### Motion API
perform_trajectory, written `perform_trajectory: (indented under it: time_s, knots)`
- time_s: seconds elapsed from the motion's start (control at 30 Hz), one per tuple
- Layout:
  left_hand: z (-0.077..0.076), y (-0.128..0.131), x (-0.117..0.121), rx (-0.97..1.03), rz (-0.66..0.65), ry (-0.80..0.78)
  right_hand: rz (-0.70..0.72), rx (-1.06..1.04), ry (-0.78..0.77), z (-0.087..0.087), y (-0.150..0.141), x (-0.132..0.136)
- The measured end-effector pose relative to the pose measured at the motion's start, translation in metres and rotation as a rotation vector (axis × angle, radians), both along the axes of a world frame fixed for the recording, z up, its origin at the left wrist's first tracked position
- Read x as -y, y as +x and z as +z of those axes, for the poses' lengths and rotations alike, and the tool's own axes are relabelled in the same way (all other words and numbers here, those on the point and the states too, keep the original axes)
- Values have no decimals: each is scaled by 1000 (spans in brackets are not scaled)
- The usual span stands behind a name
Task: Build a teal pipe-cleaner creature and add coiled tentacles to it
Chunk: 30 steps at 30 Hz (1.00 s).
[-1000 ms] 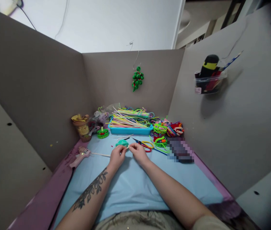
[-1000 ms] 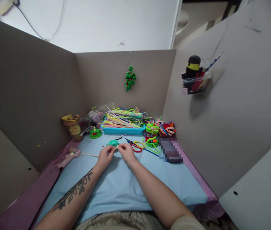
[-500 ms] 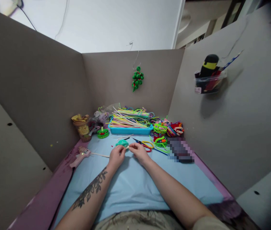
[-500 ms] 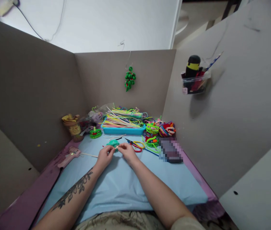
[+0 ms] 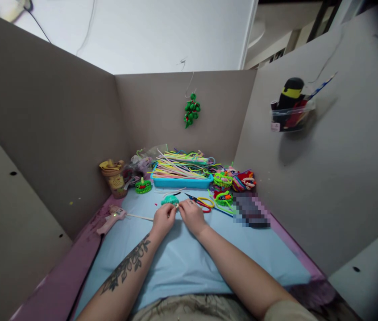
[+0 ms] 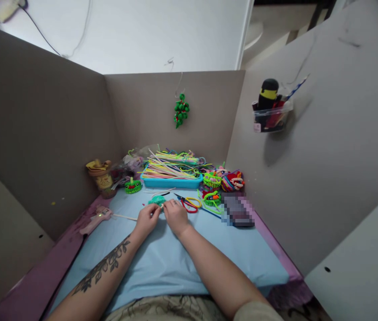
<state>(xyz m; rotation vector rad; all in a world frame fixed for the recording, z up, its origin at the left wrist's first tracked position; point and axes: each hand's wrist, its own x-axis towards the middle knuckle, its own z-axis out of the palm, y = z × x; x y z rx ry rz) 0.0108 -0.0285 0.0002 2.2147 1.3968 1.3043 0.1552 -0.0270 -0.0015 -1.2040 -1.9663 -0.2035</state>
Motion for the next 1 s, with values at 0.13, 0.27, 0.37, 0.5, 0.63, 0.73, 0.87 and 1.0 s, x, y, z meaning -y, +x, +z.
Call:
perform_trajectory:
  time_s: [0.13, 0.27, 0.37, 0.5, 0.63, 0.73, 0.87, 1.0]
  knots:
    - [2, 0, 2, -1, -20, 11, 38, -53, -22, -2, 0, -2]
    - [3, 0, 2, 16, -28, 6, 122, -313, -153, -6, -3, -7]
    - [3, 0, 1, 26, -22, -11, 167, -606, -369, -7, -6, -10]
    - [2, 1, 0, 47, -21, -40, 314, -1002, -658, -4, -10, -9]
    - [2, 1, 0, 56, -42, -49, 454, -1273, -938, 2, -9, -2]
    - [3, 0, 1, 69, -76, -41, 524, -1320, -1000, 6, -7, 0]
    - [5, 0, 3, 111, -98, -18, 524, -1325, -990, 7, -3, -3]
    - [5, -1, 2, 119, -58, 10, 451, -1213, -899, 5, 0, -7]
